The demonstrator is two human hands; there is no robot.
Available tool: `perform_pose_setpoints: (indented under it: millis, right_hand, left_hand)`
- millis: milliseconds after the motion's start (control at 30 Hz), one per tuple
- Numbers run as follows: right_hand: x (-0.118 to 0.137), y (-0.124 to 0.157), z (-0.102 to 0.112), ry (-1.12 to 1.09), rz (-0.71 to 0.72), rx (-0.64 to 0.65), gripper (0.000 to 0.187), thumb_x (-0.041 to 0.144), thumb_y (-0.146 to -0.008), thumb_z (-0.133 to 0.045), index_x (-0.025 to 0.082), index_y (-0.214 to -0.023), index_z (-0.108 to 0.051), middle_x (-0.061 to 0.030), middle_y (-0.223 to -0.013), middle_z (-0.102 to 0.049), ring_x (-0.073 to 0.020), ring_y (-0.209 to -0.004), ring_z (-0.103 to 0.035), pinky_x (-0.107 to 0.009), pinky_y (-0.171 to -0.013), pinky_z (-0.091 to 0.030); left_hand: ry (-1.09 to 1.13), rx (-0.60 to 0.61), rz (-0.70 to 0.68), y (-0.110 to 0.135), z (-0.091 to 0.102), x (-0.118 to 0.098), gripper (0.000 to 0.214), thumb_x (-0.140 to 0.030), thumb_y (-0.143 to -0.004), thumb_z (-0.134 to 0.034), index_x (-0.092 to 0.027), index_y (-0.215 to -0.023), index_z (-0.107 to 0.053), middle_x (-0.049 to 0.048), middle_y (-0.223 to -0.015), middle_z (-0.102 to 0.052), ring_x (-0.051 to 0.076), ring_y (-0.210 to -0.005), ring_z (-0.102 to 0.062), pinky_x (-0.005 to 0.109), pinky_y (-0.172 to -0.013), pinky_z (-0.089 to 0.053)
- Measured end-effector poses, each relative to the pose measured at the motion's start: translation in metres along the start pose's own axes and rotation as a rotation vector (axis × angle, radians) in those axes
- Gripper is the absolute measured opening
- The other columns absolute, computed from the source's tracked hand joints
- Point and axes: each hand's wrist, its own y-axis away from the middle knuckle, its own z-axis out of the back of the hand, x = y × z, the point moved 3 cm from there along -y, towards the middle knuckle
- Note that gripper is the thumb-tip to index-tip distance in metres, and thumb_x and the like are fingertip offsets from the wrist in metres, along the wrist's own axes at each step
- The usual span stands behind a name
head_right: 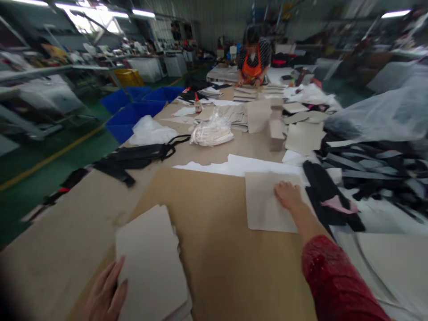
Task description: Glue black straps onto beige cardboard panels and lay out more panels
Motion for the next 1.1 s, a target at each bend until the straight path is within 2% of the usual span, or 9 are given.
perform_pose_setpoints:
  millis: [133, 233, 300, 367, 467, 667, 833, 933, 1100]
  right_hand:
    - [0.084, 0.034, -0.021, -0.310, 0.093, -0.162, 0.037, 0.018, -0.087, -0.053, 0.010, -0.122, -0.057, -0.0211, -0.119, -0.058, -0.0317, -0.113, -0.054, -0.047, -0.094, -0.042]
    - [0.191, 0.090, -0.047, -0.782, 0.344, -0.053, 0.036, 0.031, -0.089, -0.051, 0.015, -0.119, -0.059, -0.0112, -0.105, -0.064, -0.0217, -0.093, -0.062, -0.035, -0.085, -0.049]
    - [0.257, 0.128, -0.056, -0.935, 0.461, -0.004, 0.039, 0.035, -0.091, -0.048, 0.018, -0.125, -0.056, -0.0098, -0.115, -0.061, -0.0194, -0.096, -0.061, -0.033, -0.088, -0.050]
    - [0.303, 0.151, -0.059, -0.945, 0.435, -0.004, 0.038, 0.035, -0.092, -0.047, 0.017, -0.125, -0.056, -0.0111, -0.120, -0.059, -0.0208, -0.104, -0.060, -0.034, -0.092, -0.049]
    - [0.333, 0.167, -0.054, -0.815, 0.374, -0.064, 0.030, 0.029, -0.092, -0.048, 0.017, -0.116, -0.060, -0.0129, -0.116, -0.060, -0.0252, -0.108, -0.057, -0.038, -0.094, -0.047]
    - [0.345, 0.189, -0.039, -0.710, 0.372, -0.247, 0.021, 0.019, -0.092, -0.045, 0.021, -0.104, -0.061, -0.0126, -0.114, -0.061, -0.0278, -0.108, -0.053, -0.041, -0.093, -0.042]
    - [0.342, 0.192, -0.033, -1.047, 0.248, -0.049, 0.017, 0.023, -0.092, -0.044, 0.021, -0.082, -0.058, -0.0026, -0.079, -0.061, -0.0183, -0.075, -0.056, -0.028, -0.069, -0.042]
    - [0.292, 0.175, -0.026, -1.226, 0.174, 0.013, 0.015, 0.030, -0.091, -0.047, 0.021, -0.083, -0.057, 0.0033, -0.070, -0.056, -0.0141, -0.067, -0.053, -0.023, -0.061, -0.039]
    - [0.134, 0.148, -0.008, -0.982, 0.206, 0.052, 0.019, 0.029, -0.086, -0.048, 0.020, -0.087, -0.065, 0.0016, -0.080, -0.065, -0.0158, -0.078, -0.059, -0.024, -0.070, -0.042]
  left_hand:
    - [0.035, 0.061, 0.014, 0.003, 0.009, -0.018, 0.056, -0.034, -0.096, -0.039, -0.027, -0.150, -0.027, 0.0135, -0.146, -0.039, 0.030, -0.133, -0.043, 0.054, -0.110, -0.039]
    - [0.018, 0.080, 0.025, 0.004, 0.010, -0.021, 0.057, -0.034, -0.095, -0.042, -0.025, -0.150, -0.029, 0.0139, -0.145, -0.041, 0.029, -0.134, -0.041, 0.053, -0.110, -0.038]
    - [0.018, 0.075, 0.031, 0.005, 0.011, -0.020, 0.057, -0.034, -0.094, -0.043, -0.024, -0.149, -0.030, 0.0135, -0.145, -0.042, 0.029, -0.134, -0.041, 0.052, -0.110, -0.038]
    - [0.025, 0.066, 0.032, 0.006, 0.011, -0.019, 0.057, -0.034, -0.094, -0.044, -0.024, -0.149, -0.032, 0.0129, -0.145, -0.043, 0.028, -0.134, -0.041, 0.051, -0.110, -0.037]
    - [0.034, 0.060, 0.029, 0.007, 0.011, -0.018, 0.058, -0.034, -0.093, -0.045, -0.024, -0.149, -0.032, 0.0123, -0.145, -0.043, 0.028, -0.134, -0.041, 0.050, -0.110, -0.038]
    - [0.019, 0.068, 0.010, 0.006, 0.010, -0.017, 0.058, -0.036, -0.094, -0.045, -0.026, -0.149, -0.030, 0.0118, -0.146, -0.041, 0.028, -0.135, -0.040, 0.051, -0.111, -0.037]
    - [0.033, 0.083, 0.034, 0.009, 0.007, -0.010, 0.057, -0.040, -0.095, -0.041, -0.028, -0.149, -0.030, 0.0108, -0.147, -0.040, 0.030, -0.134, -0.041, 0.054, -0.110, -0.037]
    - [0.031, 0.049, 0.012, 0.005, 0.004, -0.004, 0.058, -0.044, -0.093, -0.041, -0.030, -0.148, -0.032, 0.0103, -0.145, -0.041, 0.032, -0.133, -0.042, 0.056, -0.109, -0.038]
    - [0.027, -0.005, -0.079, -0.005, -0.001, 0.000, 0.063, -0.046, -0.089, -0.041, -0.030, -0.149, -0.031, 0.0084, -0.143, -0.046, 0.033, -0.132, -0.044, 0.055, -0.112, -0.036]
